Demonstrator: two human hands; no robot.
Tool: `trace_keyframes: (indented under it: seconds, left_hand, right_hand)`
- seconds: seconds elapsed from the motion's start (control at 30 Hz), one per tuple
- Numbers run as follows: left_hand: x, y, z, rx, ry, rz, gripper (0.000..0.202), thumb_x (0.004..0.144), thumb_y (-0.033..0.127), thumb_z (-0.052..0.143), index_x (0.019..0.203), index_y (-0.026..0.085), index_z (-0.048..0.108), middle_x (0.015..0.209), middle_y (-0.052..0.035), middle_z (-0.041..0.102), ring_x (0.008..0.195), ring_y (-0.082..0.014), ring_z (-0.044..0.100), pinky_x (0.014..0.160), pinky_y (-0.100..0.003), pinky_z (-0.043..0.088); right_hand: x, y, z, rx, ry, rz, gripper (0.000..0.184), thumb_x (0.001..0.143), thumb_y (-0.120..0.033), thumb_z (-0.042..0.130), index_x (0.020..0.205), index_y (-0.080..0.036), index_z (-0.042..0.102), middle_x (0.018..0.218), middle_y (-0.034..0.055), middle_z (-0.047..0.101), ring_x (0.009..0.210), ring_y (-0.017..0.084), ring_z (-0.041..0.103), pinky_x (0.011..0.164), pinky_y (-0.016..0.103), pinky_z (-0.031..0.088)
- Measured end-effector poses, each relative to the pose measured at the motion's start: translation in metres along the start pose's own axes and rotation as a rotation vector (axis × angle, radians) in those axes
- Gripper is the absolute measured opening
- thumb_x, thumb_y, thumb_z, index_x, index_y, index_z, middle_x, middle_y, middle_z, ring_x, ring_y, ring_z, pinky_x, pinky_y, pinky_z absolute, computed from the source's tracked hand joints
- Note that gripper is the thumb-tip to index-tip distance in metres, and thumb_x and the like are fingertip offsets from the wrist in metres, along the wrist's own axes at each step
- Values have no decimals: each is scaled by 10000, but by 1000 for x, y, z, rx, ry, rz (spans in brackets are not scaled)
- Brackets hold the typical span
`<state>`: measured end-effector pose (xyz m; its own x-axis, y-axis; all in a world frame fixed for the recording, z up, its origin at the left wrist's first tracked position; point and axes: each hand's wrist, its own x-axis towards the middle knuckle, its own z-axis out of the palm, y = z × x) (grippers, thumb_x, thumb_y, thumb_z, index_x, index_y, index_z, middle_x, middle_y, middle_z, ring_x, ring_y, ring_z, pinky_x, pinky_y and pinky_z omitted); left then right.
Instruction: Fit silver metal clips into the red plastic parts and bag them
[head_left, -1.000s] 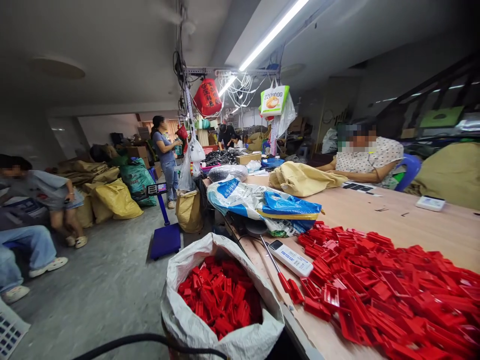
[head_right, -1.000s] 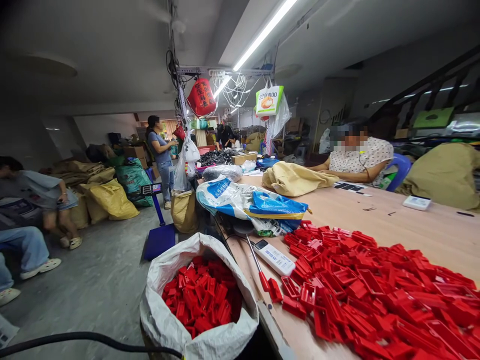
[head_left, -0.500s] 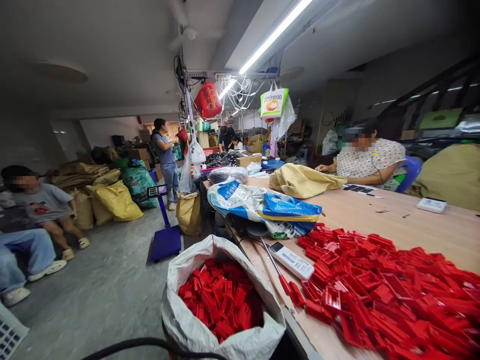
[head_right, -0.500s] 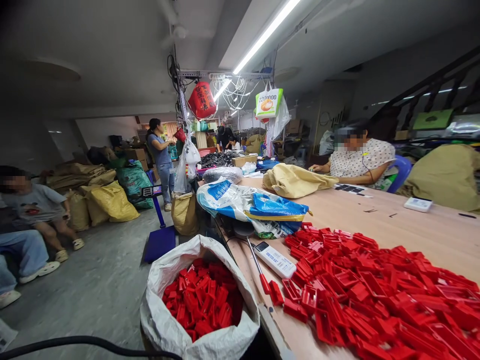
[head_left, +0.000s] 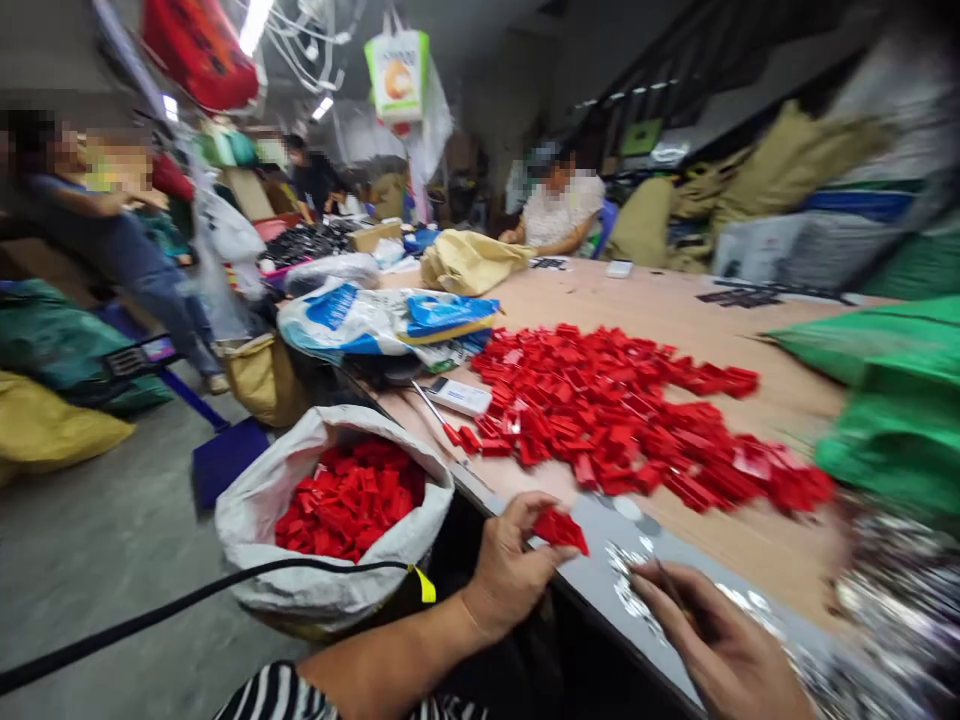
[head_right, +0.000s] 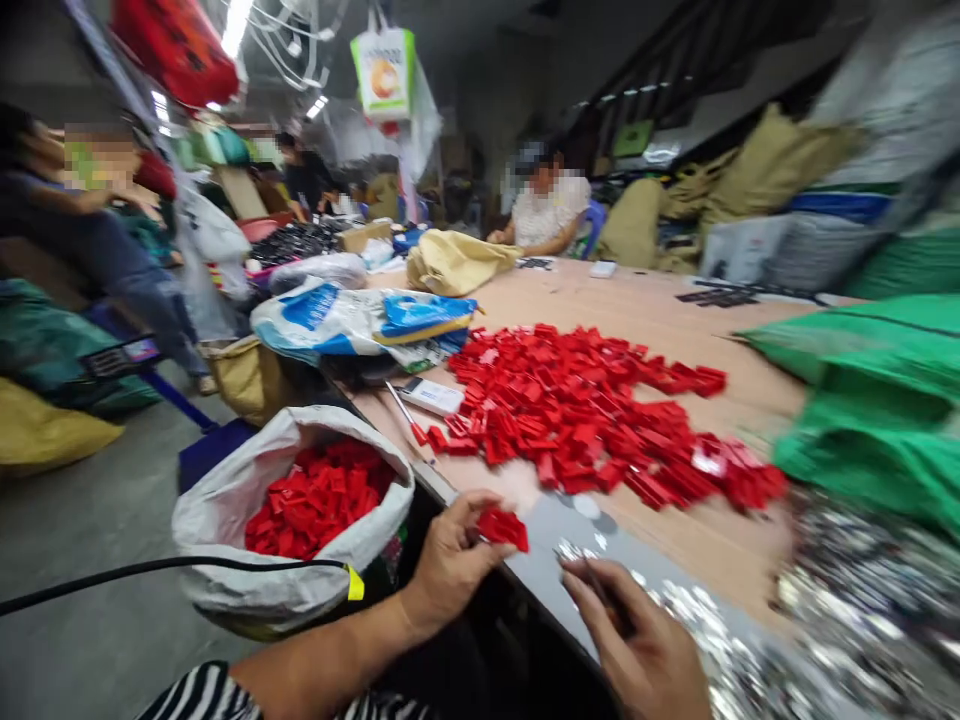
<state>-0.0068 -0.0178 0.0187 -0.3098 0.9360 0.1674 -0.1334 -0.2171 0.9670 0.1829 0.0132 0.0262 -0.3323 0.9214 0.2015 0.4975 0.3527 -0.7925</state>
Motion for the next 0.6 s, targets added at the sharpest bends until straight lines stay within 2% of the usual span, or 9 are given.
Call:
trace_keyframes:
  seconds: [0.1,0.2,0.4,0.6]
  left_hand:
    - [-3,5,-6,88,-23,11,393,727,306,737,1067,174,590,1068,-83,696,904,-178,667,819,-300,533]
    - [-7,9,-9,173,-50,41,349,754,284,715,1063,174,597,1026,-72,706,881,-167,668,793,-276,530]
    - [-13,15,-10,332,-133,115,324,788,267,685,1097,205,611,997,-40,712,884,-154,667,809,-257,516]
    - [-18,18,-12,376,-219,201,332,797,220,667,1124,202,608,1047,-50,711,906,-159,676,830,-266,535]
  right_hand:
    - [3,-17,0,45,50,7,320,849,-528,574,869,-222,663,737,33,677,529,165,548,490,252,449]
    - [4,-28,2,69,47,-2,280,875,-479,569,896,-215,659,771,38,676,559,164,539,507,250,432]
    - [7,-37,5,104,-141,-38,217,914,-391,538,880,-207,649,808,26,674,663,170,585,610,247,447]
    - [9,-36,4,70,-213,-69,195,936,-339,503,942,-206,644,815,21,669,619,155,564,604,247,439]
